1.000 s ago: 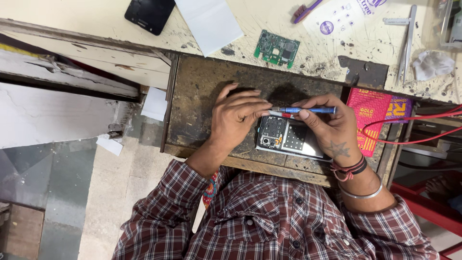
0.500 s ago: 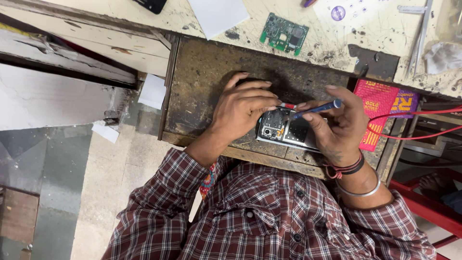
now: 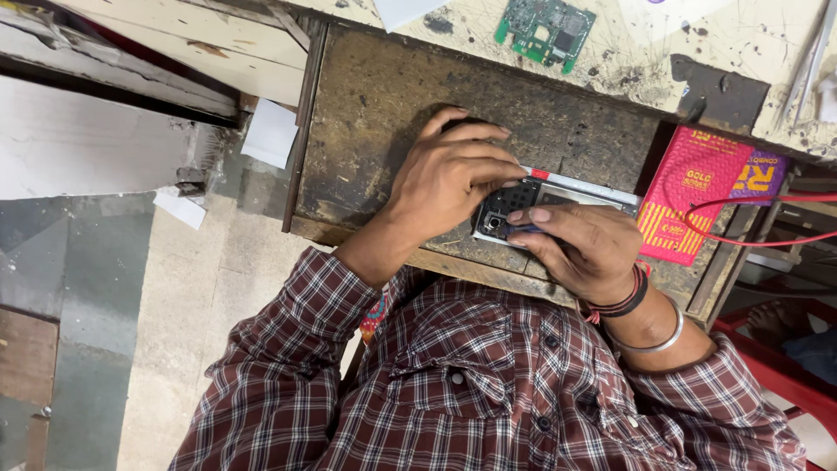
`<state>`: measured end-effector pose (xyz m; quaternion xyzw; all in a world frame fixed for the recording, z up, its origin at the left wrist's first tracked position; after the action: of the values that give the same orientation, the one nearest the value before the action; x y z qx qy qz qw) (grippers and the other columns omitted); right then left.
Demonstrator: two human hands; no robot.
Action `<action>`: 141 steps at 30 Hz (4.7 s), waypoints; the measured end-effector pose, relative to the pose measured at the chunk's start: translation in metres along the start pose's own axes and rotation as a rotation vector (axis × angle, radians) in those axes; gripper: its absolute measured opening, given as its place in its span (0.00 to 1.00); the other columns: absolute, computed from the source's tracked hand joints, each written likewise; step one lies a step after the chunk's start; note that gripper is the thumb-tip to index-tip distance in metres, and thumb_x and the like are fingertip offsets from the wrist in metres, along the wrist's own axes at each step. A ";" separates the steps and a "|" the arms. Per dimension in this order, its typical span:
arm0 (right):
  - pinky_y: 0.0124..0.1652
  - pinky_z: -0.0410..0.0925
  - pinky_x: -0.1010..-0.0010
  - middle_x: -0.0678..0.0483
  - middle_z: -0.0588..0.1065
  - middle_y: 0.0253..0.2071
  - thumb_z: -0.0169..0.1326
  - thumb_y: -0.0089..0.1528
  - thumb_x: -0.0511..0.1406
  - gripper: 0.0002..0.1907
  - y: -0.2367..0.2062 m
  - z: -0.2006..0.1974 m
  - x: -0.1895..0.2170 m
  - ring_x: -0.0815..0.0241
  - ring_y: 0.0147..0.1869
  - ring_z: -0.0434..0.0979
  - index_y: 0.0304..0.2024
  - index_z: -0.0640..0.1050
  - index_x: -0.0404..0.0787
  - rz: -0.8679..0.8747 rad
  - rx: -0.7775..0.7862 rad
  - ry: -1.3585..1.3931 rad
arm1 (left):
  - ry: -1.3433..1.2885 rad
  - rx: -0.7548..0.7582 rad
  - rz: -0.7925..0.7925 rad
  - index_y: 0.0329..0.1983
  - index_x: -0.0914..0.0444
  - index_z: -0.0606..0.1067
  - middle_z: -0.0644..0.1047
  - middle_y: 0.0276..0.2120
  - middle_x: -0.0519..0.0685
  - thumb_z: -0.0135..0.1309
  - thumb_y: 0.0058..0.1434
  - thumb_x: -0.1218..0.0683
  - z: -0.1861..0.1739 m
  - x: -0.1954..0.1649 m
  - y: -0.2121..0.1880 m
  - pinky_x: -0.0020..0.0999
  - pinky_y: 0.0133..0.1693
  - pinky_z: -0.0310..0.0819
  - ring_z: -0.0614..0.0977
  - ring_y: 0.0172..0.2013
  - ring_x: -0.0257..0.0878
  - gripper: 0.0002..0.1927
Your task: The person repairs a disassembled mobile phone on a workbench, using a screwdriver to work on the phone's internal board and pressing and repositioning components with their hands. They briefly reach toward a blue machine on the bench and continue working on the phone.
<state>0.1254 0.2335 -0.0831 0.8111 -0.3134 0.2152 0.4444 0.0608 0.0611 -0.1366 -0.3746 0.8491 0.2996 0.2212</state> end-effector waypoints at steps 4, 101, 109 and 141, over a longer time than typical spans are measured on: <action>0.39 0.77 0.69 0.49 0.82 0.39 0.70 0.59 0.33 0.26 -0.001 0.000 -0.001 0.53 0.44 0.87 0.56 0.72 0.42 0.004 0.011 -0.001 | -0.022 0.002 -0.013 0.42 0.48 0.85 0.85 0.45 0.37 0.66 0.58 0.49 0.001 0.001 -0.001 0.47 0.67 0.57 0.79 0.58 0.36 0.09; 0.44 0.78 0.68 0.45 0.83 0.43 0.60 0.61 0.28 0.26 0.013 -0.019 -0.046 0.53 0.48 0.87 0.57 0.62 0.40 0.190 -0.313 -0.122 | -0.120 -0.066 -0.091 0.31 0.56 0.85 0.86 0.36 0.45 0.70 0.51 0.49 -0.024 -0.001 0.042 0.48 0.61 0.65 0.85 0.48 0.38 0.08; 0.44 0.79 0.66 0.44 0.83 0.42 0.60 0.60 0.27 0.24 0.016 -0.017 -0.043 0.52 0.47 0.88 0.55 0.66 0.41 0.220 -0.293 -0.098 | -0.114 -0.071 -0.085 0.32 0.56 0.85 0.86 0.36 0.45 0.71 0.51 0.50 -0.024 0.000 0.043 0.47 0.60 0.66 0.85 0.49 0.37 0.08; 0.47 0.78 0.69 0.49 0.83 0.43 0.63 0.59 0.27 0.24 0.025 -0.014 -0.023 0.55 0.49 0.87 0.53 0.68 0.40 0.075 -0.314 -0.172 | -0.131 -0.057 -0.061 0.32 0.55 0.85 0.86 0.39 0.45 0.69 0.53 0.47 -0.037 -0.014 0.047 0.47 0.62 0.66 0.86 0.49 0.38 0.10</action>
<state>0.0910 0.2423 -0.0759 0.7350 -0.4099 0.1099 0.5288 0.0279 0.0683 -0.0858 -0.3863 0.8121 0.3407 0.2743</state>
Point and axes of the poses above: each hand's wrist, its own y-axis towards the middle knuckle, its own z-axis out of the palm, x = y × z, the point moved 5 cm from there along y, towards the middle knuckle
